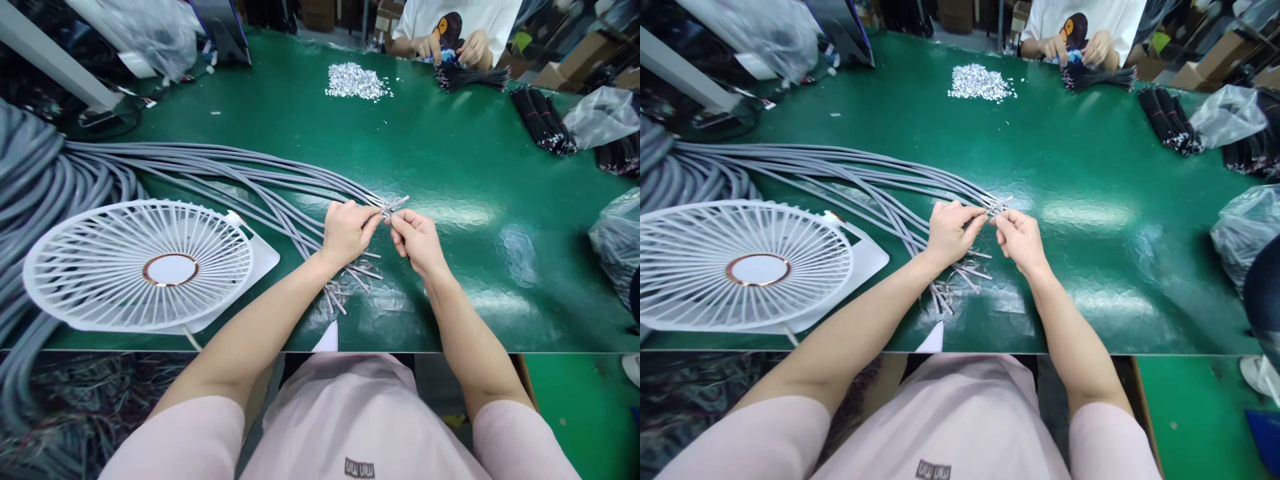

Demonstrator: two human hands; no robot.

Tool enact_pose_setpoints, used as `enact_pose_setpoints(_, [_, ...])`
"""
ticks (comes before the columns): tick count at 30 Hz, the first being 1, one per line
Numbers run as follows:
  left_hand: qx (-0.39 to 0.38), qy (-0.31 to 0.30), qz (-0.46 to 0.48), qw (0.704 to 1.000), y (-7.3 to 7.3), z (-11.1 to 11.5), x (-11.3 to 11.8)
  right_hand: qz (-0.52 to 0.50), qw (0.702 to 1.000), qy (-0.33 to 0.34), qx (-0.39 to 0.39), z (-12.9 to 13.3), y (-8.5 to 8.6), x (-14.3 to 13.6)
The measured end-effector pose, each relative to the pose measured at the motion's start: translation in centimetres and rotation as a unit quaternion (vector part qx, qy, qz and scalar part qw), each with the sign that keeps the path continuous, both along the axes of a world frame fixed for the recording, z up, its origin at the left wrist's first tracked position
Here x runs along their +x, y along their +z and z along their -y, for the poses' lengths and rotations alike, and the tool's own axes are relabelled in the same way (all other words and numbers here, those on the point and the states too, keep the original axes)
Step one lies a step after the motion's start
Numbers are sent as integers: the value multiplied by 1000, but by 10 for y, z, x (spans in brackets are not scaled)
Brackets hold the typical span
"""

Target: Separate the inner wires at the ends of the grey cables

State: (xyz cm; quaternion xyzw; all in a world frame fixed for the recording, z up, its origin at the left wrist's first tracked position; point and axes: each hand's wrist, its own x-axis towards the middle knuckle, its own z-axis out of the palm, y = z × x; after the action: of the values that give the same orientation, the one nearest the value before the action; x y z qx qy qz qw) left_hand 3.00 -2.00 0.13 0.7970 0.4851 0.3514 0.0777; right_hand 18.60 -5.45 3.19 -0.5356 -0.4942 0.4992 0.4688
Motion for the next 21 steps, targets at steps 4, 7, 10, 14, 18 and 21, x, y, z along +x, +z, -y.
enact_pose_setpoints(4, [-88, -2, -44, 995, -9, -7, 5, 118, 972, 90, 183, 24, 14, -12])
enact_pose_setpoints(7, [-158, -23, -16, 987, -10, -12, 5, 150, 940, 155, 265, 32, 23, -12])
enact_pose_setpoints(10, [-171, -56, 56, 982, -2, -12, -3, 187, 948, 119, 229, 20, 20, 1])
enact_pose_setpoints(14, [-146, -79, 89, 982, 12, -9, -16, 205, 960, 100, 159, 4, 14, 16])
enact_pose_setpoints(18, [-144, -126, 14, 981, 10, -6, -17, 194, 964, 100, 154, 4, 13, 16])
enact_pose_setpoints(21, [-147, -139, -87, 975, 1, -6, -15, 180, 969, 75, 154, 4, 13, 16])
